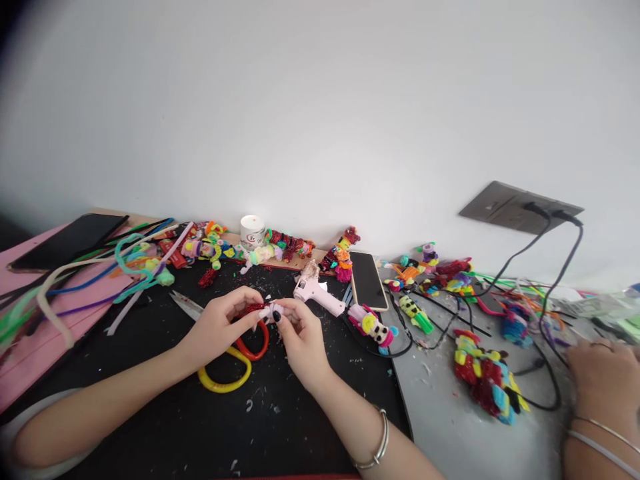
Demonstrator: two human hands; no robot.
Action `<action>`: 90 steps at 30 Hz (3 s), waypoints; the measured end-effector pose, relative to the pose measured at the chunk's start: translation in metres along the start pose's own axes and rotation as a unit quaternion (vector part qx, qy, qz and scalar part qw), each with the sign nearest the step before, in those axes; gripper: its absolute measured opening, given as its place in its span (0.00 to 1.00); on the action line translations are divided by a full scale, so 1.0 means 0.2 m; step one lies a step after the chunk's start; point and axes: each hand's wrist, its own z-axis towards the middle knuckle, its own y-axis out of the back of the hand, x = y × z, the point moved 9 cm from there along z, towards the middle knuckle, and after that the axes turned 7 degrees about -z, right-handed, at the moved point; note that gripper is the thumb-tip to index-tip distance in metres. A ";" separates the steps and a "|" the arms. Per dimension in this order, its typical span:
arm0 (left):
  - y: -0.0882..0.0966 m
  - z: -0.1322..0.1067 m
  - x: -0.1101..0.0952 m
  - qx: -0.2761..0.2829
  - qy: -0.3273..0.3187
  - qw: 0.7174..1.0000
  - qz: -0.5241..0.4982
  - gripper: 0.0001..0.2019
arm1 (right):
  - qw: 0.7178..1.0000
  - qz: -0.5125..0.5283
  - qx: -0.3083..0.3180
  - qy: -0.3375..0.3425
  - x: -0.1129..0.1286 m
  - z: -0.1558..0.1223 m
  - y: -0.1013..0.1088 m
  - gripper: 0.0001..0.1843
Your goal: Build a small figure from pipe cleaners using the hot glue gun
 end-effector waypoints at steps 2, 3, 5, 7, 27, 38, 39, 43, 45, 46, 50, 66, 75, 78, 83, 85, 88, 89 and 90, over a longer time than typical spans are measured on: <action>0.00 0.00 0.00 0.003 -0.004 1.000 0.009 0.07 | 0.999 -0.048 -0.003 0.021 0.02 0.00 0.01 0.09; 0.01 0.00 -0.01 0.003 -0.008 1.000 0.015 0.07 | 0.995 -0.087 -0.008 0.041 0.04 0.00 0.02 0.09; 0.02 0.00 -0.02 -0.004 -0.020 0.999 0.033 0.06 | 0.978 -0.184 -0.026 0.099 0.10 -0.01 0.04 0.11; 0.03 0.00 -0.04 -0.009 -0.037 0.997 0.061 0.05 | 0.944 -0.278 -0.044 0.170 0.18 -0.02 0.05 0.13; -0.06 -0.03 -0.12 0.083 -0.135 0.971 0.176 0.03 | 0.750 -0.579 0.146 0.286 0.25 -0.05 -0.12 0.10; -0.05 -0.01 -0.11 0.085 -0.117 0.977 0.159 0.02 | 0.862 -0.431 0.137 0.231 0.20 -0.02 -0.07 0.10; -0.05 -0.01 -0.11 0.081 -0.112 0.978 0.157 0.03 | 0.870 -0.418 0.127 0.227 0.20 -0.01 -0.06 0.09; -0.04 0.00 -0.09 0.068 -0.090 0.985 0.132 0.05 | 0.909 -0.360 0.064 0.201 0.19 0.01 0.00 0.05; -0.03 0.00 -0.08 0.060 -0.087 0.986 0.126 0.05 | 0.928 -0.326 0.044 0.174 0.18 0.01 0.02 0.04; -0.03 0.00 -0.08 0.056 -0.087 0.987 0.123 0.05 | 0.936 -0.310 0.040 0.158 0.17 0.02 0.03 0.04; -0.02 -0.01 -0.07 0.040 -0.090 0.990 0.100 0.05 | 0.960 -0.258 0.035 0.106 0.13 0.03 0.04 0.03; -0.03 -0.02 -0.09 0.046 -0.110 0.982 0.146 0.04 | 0.983 -0.182 0.005 -0.015 0.06 0.04 0.08 0.07; -0.04 -0.03 -0.11 0.051 -0.150 0.976 0.152 0.03 | 0.988 -0.118 0.041 -0.086 -0.01 0.05 0.06 0.13; -0.04 -0.03 -0.12 0.049 -0.158 0.975 0.150 0.02 | 0.988 -0.104 0.051 -0.102 -0.03 0.05 0.05 0.14; -0.04 -0.03 -0.11 0.048 -0.159 0.975 0.150 0.03 | 0.988 -0.124 0.037 -0.080 -0.01 0.05 0.07 0.11; -0.04 -0.03 -0.11 0.047 -0.164 0.974 0.150 0.03 | 0.988 -0.124 0.040 -0.083 -0.02 0.05 0.07 0.11; -0.05 -0.03 -0.12 0.053 -0.177 0.971 0.153 0.02 | 0.987 -0.112 0.049 -0.101 -0.03 0.05 0.07 0.12; -0.05 -0.04 -0.13 0.055 -0.185 0.969 0.153 0.01 | 0.987 -0.106 0.050 -0.110 -0.03 0.05 0.06 0.12; -0.05 -0.04 -0.14 0.058 -0.192 0.968 0.151 0.01 | 0.986 -0.099 0.051 -0.121 -0.03 0.04 0.06 0.13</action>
